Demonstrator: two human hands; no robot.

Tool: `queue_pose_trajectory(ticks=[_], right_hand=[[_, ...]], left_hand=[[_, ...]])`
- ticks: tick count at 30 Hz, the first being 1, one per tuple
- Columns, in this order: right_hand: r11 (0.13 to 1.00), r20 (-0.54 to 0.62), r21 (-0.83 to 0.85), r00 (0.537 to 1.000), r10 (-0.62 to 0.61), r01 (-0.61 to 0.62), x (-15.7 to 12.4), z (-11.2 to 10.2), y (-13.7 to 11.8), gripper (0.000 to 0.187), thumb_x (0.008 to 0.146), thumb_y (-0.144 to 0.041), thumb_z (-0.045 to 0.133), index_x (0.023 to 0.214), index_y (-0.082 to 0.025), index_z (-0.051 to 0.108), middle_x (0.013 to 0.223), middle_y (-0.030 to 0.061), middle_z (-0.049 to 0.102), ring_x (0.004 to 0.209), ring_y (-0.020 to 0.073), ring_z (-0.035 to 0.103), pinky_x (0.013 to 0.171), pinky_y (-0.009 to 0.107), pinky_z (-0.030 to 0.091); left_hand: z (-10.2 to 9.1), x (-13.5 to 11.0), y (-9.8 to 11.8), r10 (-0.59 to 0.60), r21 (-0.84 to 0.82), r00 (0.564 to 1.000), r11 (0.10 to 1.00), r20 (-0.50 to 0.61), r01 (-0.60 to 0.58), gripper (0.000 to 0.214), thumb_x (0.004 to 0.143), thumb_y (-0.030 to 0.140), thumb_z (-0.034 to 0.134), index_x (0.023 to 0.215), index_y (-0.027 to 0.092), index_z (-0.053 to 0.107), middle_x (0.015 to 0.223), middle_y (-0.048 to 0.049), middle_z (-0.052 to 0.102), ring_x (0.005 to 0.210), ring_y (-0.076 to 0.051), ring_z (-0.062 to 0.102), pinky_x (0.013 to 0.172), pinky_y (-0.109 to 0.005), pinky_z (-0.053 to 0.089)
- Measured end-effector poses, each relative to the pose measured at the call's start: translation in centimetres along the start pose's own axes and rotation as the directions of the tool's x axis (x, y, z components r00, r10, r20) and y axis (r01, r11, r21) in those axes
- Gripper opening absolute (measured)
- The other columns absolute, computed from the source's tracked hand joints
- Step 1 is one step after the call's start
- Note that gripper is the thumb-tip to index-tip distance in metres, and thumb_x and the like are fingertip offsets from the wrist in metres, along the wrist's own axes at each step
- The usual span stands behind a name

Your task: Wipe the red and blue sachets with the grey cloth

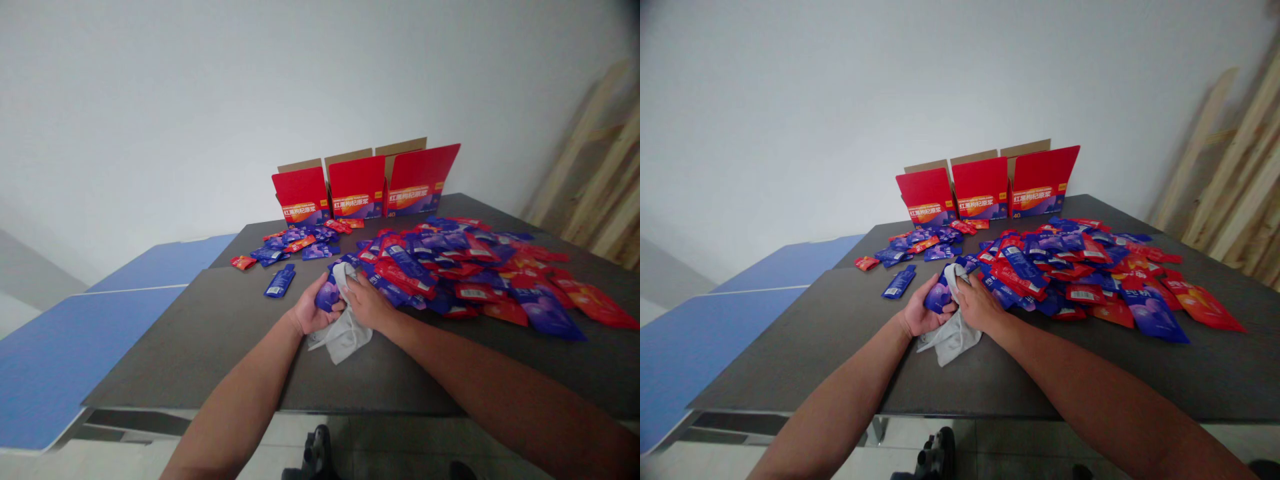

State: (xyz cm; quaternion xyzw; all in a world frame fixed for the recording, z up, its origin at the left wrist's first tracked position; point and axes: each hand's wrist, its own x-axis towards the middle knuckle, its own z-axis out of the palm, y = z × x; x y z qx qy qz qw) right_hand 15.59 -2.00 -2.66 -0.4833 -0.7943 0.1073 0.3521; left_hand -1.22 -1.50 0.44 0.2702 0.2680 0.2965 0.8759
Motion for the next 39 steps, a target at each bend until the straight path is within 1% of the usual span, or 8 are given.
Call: queue_pose_trajectory(ticks=[10, 15, 17, 21, 26, 31, 35, 39], right_hand=[[0.974, -0.163, 0.205, 0.978, 0.131, -0.096, 0.7, 0.8, 1.2, 0.044, 0.095, -0.032, 0.032, 0.132, -0.016, 0.051, 0.121, 0.0158, 0.059, 0.116, 0.0288, 0.052, 0.100, 0.047, 0.041], [0.955, -0.200, 0.260, 0.960, 0.196, -0.141, 0.9, 0.9, 1.5, 0.045, 0.096, -0.033, 0.031, 0.133, -0.013, 0.048, 0.124, 0.0166, 0.057, 0.119, 0.0279, 0.050, 0.101, 0.044, 0.041], [0.971, -0.216, 0.224, 0.967, 0.133, -0.083, 0.6, 0.6, 1.2, 0.044, 0.096, -0.031, 0.032, 0.134, -0.014, 0.048, 0.123, 0.0158, 0.056, 0.117, 0.0270, 0.051, 0.100, 0.042, 0.042], [0.978, -0.033, 0.049, 0.979, -0.203, 0.205, -0.4, -0.4, -0.5, 0.035, 0.093, -0.023, 0.041, 0.121, -0.022, 0.061, 0.114, 0.0101, 0.055, 0.101, 0.0228, 0.055, 0.089, 0.035, 0.047], [0.932, 0.195, -0.184, 0.941, -0.277, 0.313, -1.0, -1.2, -2.1, 0.036, 0.088, -0.018, 0.048, 0.119, -0.025, 0.063, 0.119, 0.0104, 0.051, 0.087, 0.0197, 0.056, 0.077, 0.032, 0.047], [0.944, 0.203, -0.259, 0.967, -0.153, 0.203, -0.6, -1.4, -2.2, 0.038, 0.088, -0.019, 0.048, 0.124, -0.026, 0.059, 0.115, 0.0098, 0.053, 0.087, 0.0202, 0.056, 0.077, 0.030, 0.046], [0.981, 0.055, -0.191, 0.998, -0.009, 0.019, -0.4, -1.1, -1.7, 0.041, 0.092, -0.020, 0.040, 0.131, -0.024, 0.052, 0.119, 0.0113, 0.051, 0.091, 0.0205, 0.057, 0.080, 0.030, 0.047], [0.992, -0.066, -0.074, 0.993, 0.098, -0.103, -0.1, -0.2, -0.7, 0.040, 0.096, -0.024, 0.033, 0.131, -0.019, 0.051, 0.120, 0.0151, 0.051, 0.101, 0.0245, 0.057, 0.087, 0.035, 0.047]], left_hand=[[-0.2, -0.4, 0.4, 0.001, -0.033, 0.991, 0.999, 0.131, 0.003, 0.044, 0.091, 0.052, 0.043, 0.093, 0.012, 0.061, 0.084, -0.0062, 0.054, 0.056, -0.009, 0.043, 0.048, -0.021, 0.036], [0.2, -0.7, 0.7, 0.094, -0.147, 0.990, 0.986, 0.107, -0.078, 0.044, 0.090, 0.054, 0.044, 0.089, 0.013, 0.060, 0.082, -0.0075, 0.056, 0.058, -0.011, 0.047, 0.050, -0.024, 0.040], [0.1, -0.6, 0.9, 0.124, -0.191, 0.989, 0.976, 0.082, -0.106, 0.047, 0.090, 0.056, 0.044, 0.088, 0.012, 0.061, 0.081, -0.0084, 0.057, 0.060, -0.011, 0.050, 0.051, -0.023, 0.042], [-0.4, 0.0, 0.9, 0.151, -0.209, 0.988, 0.967, 0.013, -0.145, 0.050, 0.090, 0.059, 0.042, 0.086, 0.012, 0.061, 0.071, -0.0061, 0.060, 0.049, -0.009, 0.049, 0.042, -0.018, 0.038], [-0.3, 0.7, 0.0, 0.121, -0.076, 0.983, 0.988, -0.139, -0.133, 0.052, 0.091, 0.058, 0.041, 0.087, 0.010, 0.061, 0.073, -0.0091, 0.066, 0.061, -0.017, 0.064, 0.055, -0.026, 0.053], [-0.3, 1.3, -0.8, 0.129, -0.004, 0.975, 0.991, -0.179, -0.131, 0.035, 0.091, 0.045, 0.050, 0.076, 0.014, 0.055, 0.057, -0.0001, 0.054, 0.042, -0.008, 0.049, 0.040, -0.017, 0.041], [-0.4, 1.4, -1.0, 0.079, 0.076, 0.988, 0.995, -0.135, -0.069, 0.035, 0.091, 0.046, 0.050, 0.076, 0.014, 0.054, 0.055, 0.0019, 0.045, 0.039, -0.006, 0.039, 0.033, -0.012, 0.026], [-0.2, 1.0, -0.9, 0.047, 0.122, 0.996, 0.992, -0.072, -0.038, 0.041, 0.089, 0.053, 0.049, 0.078, 0.013, 0.053, 0.060, 0.0009, 0.047, 0.042, -0.005, 0.040, 0.035, -0.013, 0.027]])
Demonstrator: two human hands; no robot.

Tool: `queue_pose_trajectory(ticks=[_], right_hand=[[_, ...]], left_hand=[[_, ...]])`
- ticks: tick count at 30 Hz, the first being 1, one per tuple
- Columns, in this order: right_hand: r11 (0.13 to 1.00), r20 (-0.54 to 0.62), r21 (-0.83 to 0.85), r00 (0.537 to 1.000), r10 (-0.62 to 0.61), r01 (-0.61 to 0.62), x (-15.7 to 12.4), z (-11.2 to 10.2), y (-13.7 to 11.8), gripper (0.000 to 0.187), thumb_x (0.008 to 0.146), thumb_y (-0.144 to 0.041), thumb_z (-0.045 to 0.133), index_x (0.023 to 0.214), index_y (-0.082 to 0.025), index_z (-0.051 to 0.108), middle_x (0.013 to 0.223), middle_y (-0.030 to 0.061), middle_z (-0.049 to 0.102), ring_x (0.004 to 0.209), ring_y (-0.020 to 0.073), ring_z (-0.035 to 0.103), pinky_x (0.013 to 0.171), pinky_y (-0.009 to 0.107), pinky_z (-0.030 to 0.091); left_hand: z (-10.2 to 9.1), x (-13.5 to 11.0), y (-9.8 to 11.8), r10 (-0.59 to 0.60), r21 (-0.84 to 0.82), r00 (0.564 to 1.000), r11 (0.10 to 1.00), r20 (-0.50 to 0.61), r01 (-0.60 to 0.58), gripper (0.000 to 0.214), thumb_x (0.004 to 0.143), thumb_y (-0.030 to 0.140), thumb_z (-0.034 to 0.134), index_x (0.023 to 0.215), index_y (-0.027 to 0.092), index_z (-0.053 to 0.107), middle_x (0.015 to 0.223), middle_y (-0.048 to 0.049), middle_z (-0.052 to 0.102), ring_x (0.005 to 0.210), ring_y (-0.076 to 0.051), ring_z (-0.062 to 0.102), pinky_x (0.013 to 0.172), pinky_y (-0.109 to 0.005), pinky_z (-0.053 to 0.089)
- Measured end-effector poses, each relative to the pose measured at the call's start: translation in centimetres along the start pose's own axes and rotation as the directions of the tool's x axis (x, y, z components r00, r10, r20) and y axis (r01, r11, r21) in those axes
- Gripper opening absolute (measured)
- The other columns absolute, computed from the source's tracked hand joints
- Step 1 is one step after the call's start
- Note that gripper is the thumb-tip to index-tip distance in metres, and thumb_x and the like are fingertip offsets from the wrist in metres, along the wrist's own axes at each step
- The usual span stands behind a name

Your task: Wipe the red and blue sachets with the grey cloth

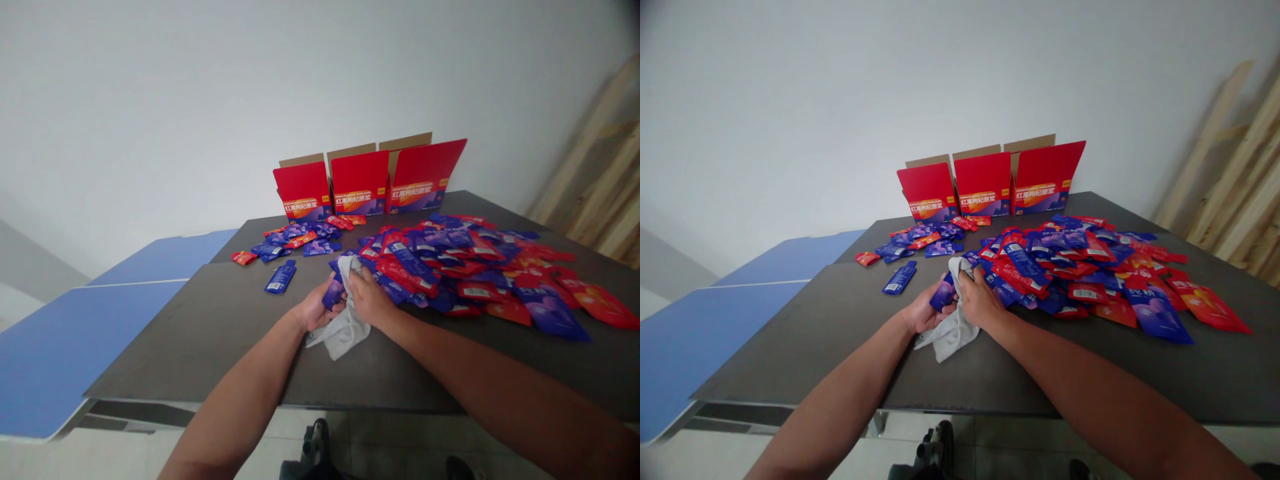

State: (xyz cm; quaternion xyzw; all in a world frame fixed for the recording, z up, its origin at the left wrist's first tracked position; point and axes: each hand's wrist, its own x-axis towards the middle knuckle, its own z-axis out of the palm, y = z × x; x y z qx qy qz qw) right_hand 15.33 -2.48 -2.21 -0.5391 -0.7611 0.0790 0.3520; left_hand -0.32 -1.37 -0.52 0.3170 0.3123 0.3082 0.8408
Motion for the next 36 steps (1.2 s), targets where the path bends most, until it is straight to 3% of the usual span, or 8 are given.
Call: queue_pose_trajectory(ticks=[5, 13, 17, 20, 22, 25, 31, 36], right_hand=[[0.988, -0.103, 0.143, 0.993, 0.064, -0.048, 0.5, 1.1, 1.2, 0.043, 0.095, -0.026, 0.031, 0.134, -0.017, 0.048, 0.119, 0.0159, 0.053, 0.110, 0.0269, 0.053, 0.094, 0.040, 0.045], [0.941, -0.070, 0.297, 0.980, 0.188, -0.159, 1.3, 1.8, 2.5, 0.043, 0.095, -0.030, 0.032, 0.132, -0.017, 0.048, 0.117, 0.0154, 0.060, 0.114, 0.0278, 0.053, 0.096, 0.045, 0.044], [0.964, -0.097, 0.263, 0.995, -0.003, 0.028, 0.8, 1.0, 2.0, 0.043, 0.093, -0.025, 0.034, 0.133, -0.017, 0.049, 0.119, 0.0143, 0.055, 0.115, 0.0262, 0.051, 0.097, 0.043, 0.043], [0.954, 0.055, 0.155, 0.962, -0.268, 0.257, 0.0, -0.1, 0.9, 0.041, 0.091, -0.020, 0.038, 0.128, -0.022, 0.056, 0.119, 0.0116, 0.052, 0.103, 0.0234, 0.054, 0.088, 0.036, 0.047], [0.942, 0.196, 0.076, 0.922, -0.334, 0.326, -0.5, -0.8, 0.2, 0.038, 0.091, -0.020, 0.041, 0.124, -0.027, 0.059, 0.117, 0.0089, 0.053, 0.088, 0.0197, 0.056, 0.078, 0.032, 0.048], [0.932, 0.258, 0.011, 0.900, -0.352, 0.362, -0.8, -1.2, -0.3, 0.041, 0.090, -0.018, 0.042, 0.126, -0.031, 0.058, 0.116, 0.0072, 0.053, 0.085, 0.0182, 0.055, 0.075, 0.029, 0.047], [0.973, 0.189, -0.029, 0.957, -0.221, 0.230, -0.2, -0.5, 0.5, 0.041, 0.091, -0.017, 0.040, 0.127, -0.027, 0.057, 0.116, 0.0098, 0.051, 0.088, 0.0196, 0.056, 0.077, 0.030, 0.048], [0.996, 0.013, 0.054, 0.997, -0.078, 0.077, 0.3, 0.6, 1.7, 0.041, 0.091, -0.018, 0.039, 0.130, -0.022, 0.055, 0.117, 0.0116, 0.050, 0.101, 0.0219, 0.056, 0.087, 0.033, 0.047]], left_hand=[[0.1, -0.4, 0.2, -0.032, -0.001, 0.997, 0.999, 0.067, 0.032, 0.043, 0.088, 0.057, 0.049, 0.083, 0.014, 0.053, 0.064, 0.0016, 0.048, 0.042, -0.004, 0.039, 0.037, -0.013, 0.029], [0.1, -1.3, 1.0, -0.035, -0.155, 0.981, 0.986, 0.188, 0.065, 0.058, 0.084, 0.069, 0.042, 0.086, 0.013, 0.058, 0.067, -0.0034, 0.053, 0.048, -0.009, 0.046, 0.041, -0.019, 0.036], [-0.2, -1.5, 2.0, 0.170, -0.328, 0.985, 0.933, 0.042, -0.147, 0.037, 0.091, 0.044, 0.043, 0.100, 0.012, 0.061, 0.096, -0.0125, 0.065, 0.077, -0.017, 0.064, 0.065, -0.027, 0.051], [-0.7, -1.2, 2.5, 0.276, -0.379, 0.960, 0.884, -0.055, -0.276, 0.035, 0.089, 0.032, 0.043, 0.111, 0.010, 0.059, 0.108, -0.0150, 0.066, 0.100, -0.024, 0.064, 0.086, -0.036, 0.051], [-1.0, -0.9, 2.5, 0.301, -0.380, 0.952, 0.876, -0.052, -0.298, 0.039, 0.089, 0.030, 0.044, 0.117, 0.008, 0.057, 0.113, -0.0165, 0.065, 0.106, -0.026, 0.063, 0.091, -0.040, 0.049], [-1.1, -0.6, 2.2, 0.269, -0.347, 0.963, 0.901, -0.022, -0.260, 0.041, 0.088, 0.027, 0.045, 0.121, 0.004, 0.056, 0.114, -0.0185, 0.065, 0.104, -0.028, 0.064, 0.093, -0.042, 0.048], [-0.9, -0.7, 1.8, 0.259, -0.286, 0.964, 0.921, -0.059, -0.265, 0.033, 0.088, 0.015, 0.047, 0.120, 0.011, 0.058, 0.104, -0.0119, 0.069, 0.090, -0.020, 0.069, 0.089, -0.035, 0.052], [-1.1, -1.0, 1.8, 0.199, -0.208, 0.980, 0.960, 0.023, -0.189, 0.036, 0.087, 0.013, 0.049, 0.122, 0.019, 0.056, 0.106, -0.0101, 0.068, 0.092, -0.025, 0.068, 0.087, -0.050, 0.051]])
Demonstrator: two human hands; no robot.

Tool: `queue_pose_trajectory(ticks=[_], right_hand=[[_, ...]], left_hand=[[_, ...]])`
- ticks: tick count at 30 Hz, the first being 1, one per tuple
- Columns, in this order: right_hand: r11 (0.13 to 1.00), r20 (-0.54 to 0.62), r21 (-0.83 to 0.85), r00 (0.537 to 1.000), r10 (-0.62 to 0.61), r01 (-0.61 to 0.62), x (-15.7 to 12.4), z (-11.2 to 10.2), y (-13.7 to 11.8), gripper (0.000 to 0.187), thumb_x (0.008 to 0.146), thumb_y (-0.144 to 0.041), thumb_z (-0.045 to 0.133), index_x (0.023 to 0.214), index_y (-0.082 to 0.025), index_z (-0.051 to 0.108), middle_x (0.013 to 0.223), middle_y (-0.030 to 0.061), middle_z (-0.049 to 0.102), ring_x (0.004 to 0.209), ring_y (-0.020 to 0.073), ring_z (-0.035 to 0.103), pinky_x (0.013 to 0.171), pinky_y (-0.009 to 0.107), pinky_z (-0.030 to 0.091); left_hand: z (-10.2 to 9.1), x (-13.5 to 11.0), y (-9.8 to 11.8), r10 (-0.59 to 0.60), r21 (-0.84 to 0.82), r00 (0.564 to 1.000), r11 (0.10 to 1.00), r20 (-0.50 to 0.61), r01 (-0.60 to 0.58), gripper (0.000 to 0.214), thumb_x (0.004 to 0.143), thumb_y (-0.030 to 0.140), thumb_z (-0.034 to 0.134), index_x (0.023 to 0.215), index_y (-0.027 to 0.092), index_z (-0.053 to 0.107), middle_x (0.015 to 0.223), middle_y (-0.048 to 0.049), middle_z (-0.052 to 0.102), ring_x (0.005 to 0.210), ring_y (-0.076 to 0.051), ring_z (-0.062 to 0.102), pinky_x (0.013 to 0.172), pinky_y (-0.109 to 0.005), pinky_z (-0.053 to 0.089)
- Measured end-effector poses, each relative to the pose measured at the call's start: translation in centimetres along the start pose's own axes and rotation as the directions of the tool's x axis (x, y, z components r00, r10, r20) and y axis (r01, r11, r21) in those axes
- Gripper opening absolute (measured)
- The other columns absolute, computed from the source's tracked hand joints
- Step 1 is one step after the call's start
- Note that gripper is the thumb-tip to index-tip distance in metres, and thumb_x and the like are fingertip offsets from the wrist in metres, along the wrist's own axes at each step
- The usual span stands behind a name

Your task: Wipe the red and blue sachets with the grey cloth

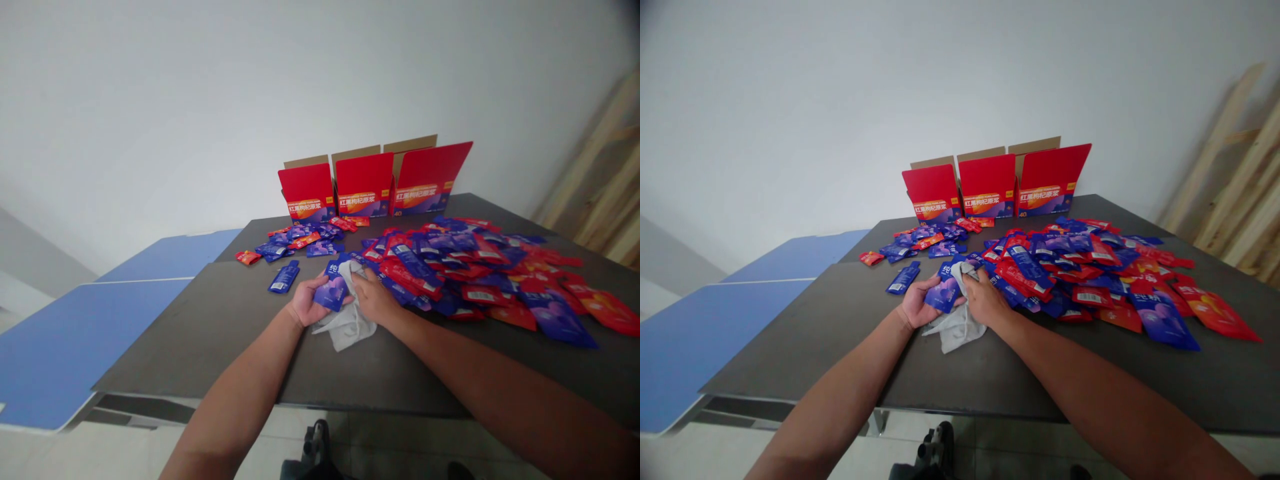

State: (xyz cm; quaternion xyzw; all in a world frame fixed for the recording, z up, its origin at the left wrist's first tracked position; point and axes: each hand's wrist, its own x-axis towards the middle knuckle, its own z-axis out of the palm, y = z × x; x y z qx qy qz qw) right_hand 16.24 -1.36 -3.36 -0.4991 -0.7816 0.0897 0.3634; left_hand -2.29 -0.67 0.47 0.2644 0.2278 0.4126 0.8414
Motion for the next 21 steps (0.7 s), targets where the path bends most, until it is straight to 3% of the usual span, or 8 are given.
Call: queue_pose_trajectory(ticks=[5, 9, 12, 16, 21], right_hand=[[0.989, -0.108, 0.129, 0.990, 0.085, -0.071, 0.4, 0.7, 0.8, 0.043, 0.092, -0.022, 0.039, 0.133, -0.020, 0.051, 0.113, 0.0117, 0.056, 0.108, 0.0247, 0.054, 0.096, 0.039, 0.044], [0.967, -0.120, 0.218, 0.980, 0.158, -0.129, 0.9, 0.7, 0.9, 0.040, 0.094, -0.027, 0.034, 0.129, -0.019, 0.053, 0.113, 0.0119, 0.061, 0.111, 0.0257, 0.054, 0.098, 0.043, 0.042], [0.960, -0.133, 0.263, 0.981, 0.140, -0.101, 0.9, 0.6, 0.7, 0.043, 0.095, -0.030, 0.032, 0.131, -0.016, 0.050, 0.122, 0.0146, 0.059, 0.119, 0.0267, 0.050, 0.101, 0.046, 0.041], [0.967, -0.156, 0.255, 0.988, 0.019, 0.022, 0.4, 0.4, 0.0, 0.045, 0.095, -0.030, 0.033, 0.136, -0.018, 0.046, 0.130, 0.0152, 0.053, 0.126, 0.0266, 0.045, 0.106, 0.047, 0.037], [0.972, -0.141, 0.180, 0.982, -0.126, 0.151, -0.2, -0.3, -0.7, 0.041, 0.096, -0.029, 0.034, 0.132, -0.019, 0.050, 0.128, 0.0140, 0.051, 0.125, 0.0262, 0.046, 0.106, 0.045, 0.038]], left_hand=[[0.0, -0.4, 0.2, -0.105, 0.058, 0.994, 0.993, 0.043, 0.102, 0.038, 0.088, 0.019, 0.048, 0.126, 0.023, 0.053, 0.111, -0.0125, 0.066, 0.098, -0.031, 0.067, 0.079, -0.055, 0.052], [0.4, -0.7, 0.5, -0.133, 0.020, 0.985, 0.991, 0.107, 0.132, 0.044, 0.090, 0.032, 0.044, 0.130, 0.015, 0.051, 0.118, -0.0187, 0.062, 0.101, -0.032, 0.065, 0.068, -0.041, 0.055], [0.6, -0.7, 0.8, -0.026, -0.078, 0.992, 0.996, 0.120, 0.035, 0.049, 0.089, 0.042, 0.041, 0.125, 0.010, 0.055, 0.119, -0.0207, 0.061, 0.087, -0.024, 0.065, 0.060, -0.031, 0.051], [0.2, 0.1, 1.0, 0.133, -0.160, 0.990, 0.977, -0.043, -0.138, 0.027, 0.088, 0.025, 0.044, 0.102, 0.010, 0.062, 0.103, -0.0148, 0.067, 0.071, -0.014, 0.062, 0.058, -0.024, 0.049], [-0.4, 1.5, 0.9, 0.205, -0.132, 0.936, 0.959, -0.285, -0.251, 0.011, 0.086, 0.009, 0.054, 0.093, 0.010, 0.062, 0.076, -0.0046, 0.066, 0.064, -0.008, 0.063, 0.059, -0.016, 0.051]])
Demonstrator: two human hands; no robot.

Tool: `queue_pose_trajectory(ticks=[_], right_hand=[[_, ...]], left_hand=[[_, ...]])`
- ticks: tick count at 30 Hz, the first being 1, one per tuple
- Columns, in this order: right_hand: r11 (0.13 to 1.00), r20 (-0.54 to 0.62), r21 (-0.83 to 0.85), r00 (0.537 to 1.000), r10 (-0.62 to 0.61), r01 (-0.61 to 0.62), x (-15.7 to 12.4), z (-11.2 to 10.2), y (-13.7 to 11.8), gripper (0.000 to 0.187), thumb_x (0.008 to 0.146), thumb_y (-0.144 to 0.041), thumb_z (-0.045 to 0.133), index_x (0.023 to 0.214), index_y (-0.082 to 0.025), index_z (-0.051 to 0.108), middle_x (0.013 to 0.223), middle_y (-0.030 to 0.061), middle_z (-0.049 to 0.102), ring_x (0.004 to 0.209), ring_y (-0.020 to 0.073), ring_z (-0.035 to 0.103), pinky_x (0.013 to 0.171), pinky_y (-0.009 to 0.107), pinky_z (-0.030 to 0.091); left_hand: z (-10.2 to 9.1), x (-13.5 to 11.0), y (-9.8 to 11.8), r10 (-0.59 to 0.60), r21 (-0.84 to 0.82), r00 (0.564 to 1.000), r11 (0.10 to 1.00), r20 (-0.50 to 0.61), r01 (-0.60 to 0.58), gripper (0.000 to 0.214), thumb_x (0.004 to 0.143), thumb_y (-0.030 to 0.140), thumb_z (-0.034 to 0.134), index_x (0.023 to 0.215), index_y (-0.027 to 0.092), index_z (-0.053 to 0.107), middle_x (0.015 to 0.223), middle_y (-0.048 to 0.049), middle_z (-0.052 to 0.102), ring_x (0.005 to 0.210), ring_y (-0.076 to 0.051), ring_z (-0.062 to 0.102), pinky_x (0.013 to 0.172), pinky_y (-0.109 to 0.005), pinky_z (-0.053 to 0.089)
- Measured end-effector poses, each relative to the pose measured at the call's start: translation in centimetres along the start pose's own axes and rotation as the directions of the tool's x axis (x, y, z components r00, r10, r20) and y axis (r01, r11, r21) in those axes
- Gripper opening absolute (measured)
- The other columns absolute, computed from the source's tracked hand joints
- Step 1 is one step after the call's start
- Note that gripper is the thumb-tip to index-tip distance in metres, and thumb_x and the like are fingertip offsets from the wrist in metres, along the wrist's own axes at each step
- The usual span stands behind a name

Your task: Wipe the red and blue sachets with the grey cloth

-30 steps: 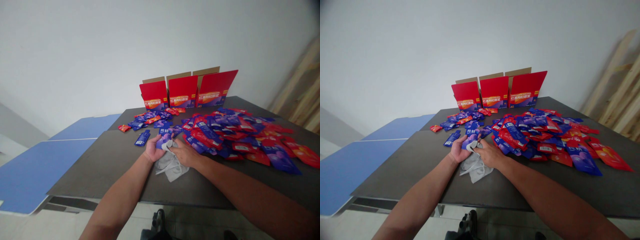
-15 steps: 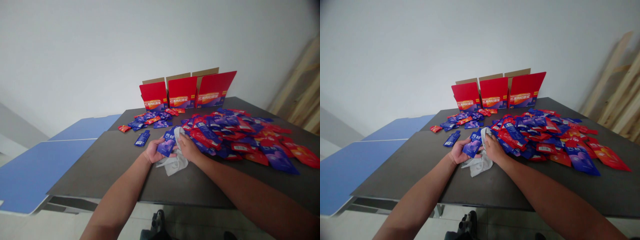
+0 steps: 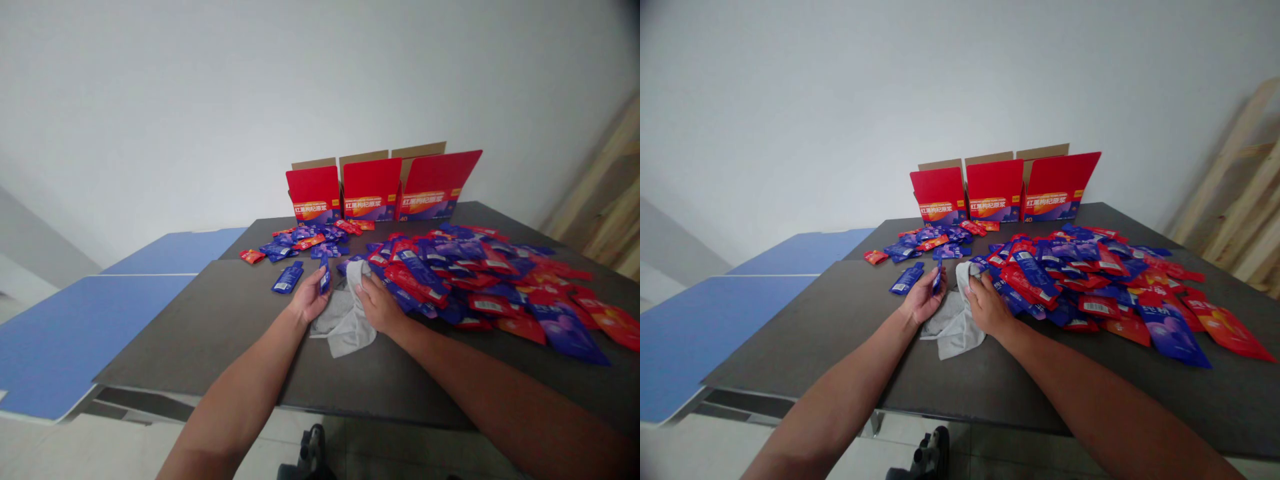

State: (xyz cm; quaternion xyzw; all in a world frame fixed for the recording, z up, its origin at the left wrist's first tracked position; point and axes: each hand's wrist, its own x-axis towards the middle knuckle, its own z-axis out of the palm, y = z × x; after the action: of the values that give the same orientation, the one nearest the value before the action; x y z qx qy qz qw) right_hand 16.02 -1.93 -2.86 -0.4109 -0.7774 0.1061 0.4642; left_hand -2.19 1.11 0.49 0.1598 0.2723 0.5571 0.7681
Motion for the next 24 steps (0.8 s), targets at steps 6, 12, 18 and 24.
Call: queue_pose_trajectory(ticks=[6, 12, 18, 24], right_hand=[[0.988, 0.193, -0.046, 0.972, -0.137, 0.148, -0.2, -0.7, -0.5, 0.037, 0.090, -0.015, 0.041, 0.119, -0.023, 0.062, 0.119, 0.0110, 0.051, 0.109, 0.0239, 0.053, 0.093, 0.038, 0.048], [0.981, 0.330, -0.134, 0.940, -0.090, 0.141, -0.3, -0.5, -0.2, 0.038, 0.088, -0.013, 0.045, 0.116, -0.028, 0.067, 0.118, 0.0084, 0.051, 0.098, 0.0212, 0.055, 0.084, 0.035, 0.051], [0.984, 0.263, -0.173, 0.965, 0.011, 0.036, -0.1, -0.6, 0.1, 0.041, 0.089, -0.012, 0.042, 0.122, -0.025, 0.063, 0.116, 0.0101, 0.049, 0.099, 0.0204, 0.057, 0.088, 0.034, 0.050], [0.977, 0.119, -0.187, 0.985, 0.122, -0.098, 0.0, -0.1, 0.9, 0.040, 0.090, -0.016, 0.041, 0.125, -0.021, 0.061, 0.113, 0.0110, 0.051, 0.105, 0.0229, 0.055, 0.093, 0.035, 0.047]], left_hand=[[-0.1, 0.1, -0.4, -0.005, 0.062, 0.997, 0.998, 0.076, 0.001, 0.029, 0.086, 0.009, 0.053, 0.114, 0.009, 0.062, 0.097, -0.0095, 0.071, 0.087, -0.017, 0.069, 0.078, -0.026, 0.055], [0.1, -0.6, -0.8, -0.187, 0.147, 0.966, 0.976, 0.179, 0.161, 0.038, 0.094, 0.028, 0.045, 0.122, 0.007, 0.060, 0.105, -0.0159, 0.070, 0.092, -0.023, 0.069, 0.083, -0.034, 0.054], [-0.1, -0.9, -1.3, -0.267, 0.269, 0.946, 0.939, 0.181, 0.214, 0.037, 0.094, 0.036, 0.046, 0.116, 0.010, 0.063, 0.093, -0.0128, 0.071, 0.077, -0.021, 0.070, 0.072, -0.035, 0.056], [-0.5, -1.2, -1.2, -0.356, 0.381, 0.922, 0.882, 0.150, 0.278, 0.039, 0.094, 0.042, 0.047, 0.113, 0.011, 0.061, 0.090, -0.0131, 0.070, 0.077, -0.024, 0.069, 0.065, -0.039, 0.057]])
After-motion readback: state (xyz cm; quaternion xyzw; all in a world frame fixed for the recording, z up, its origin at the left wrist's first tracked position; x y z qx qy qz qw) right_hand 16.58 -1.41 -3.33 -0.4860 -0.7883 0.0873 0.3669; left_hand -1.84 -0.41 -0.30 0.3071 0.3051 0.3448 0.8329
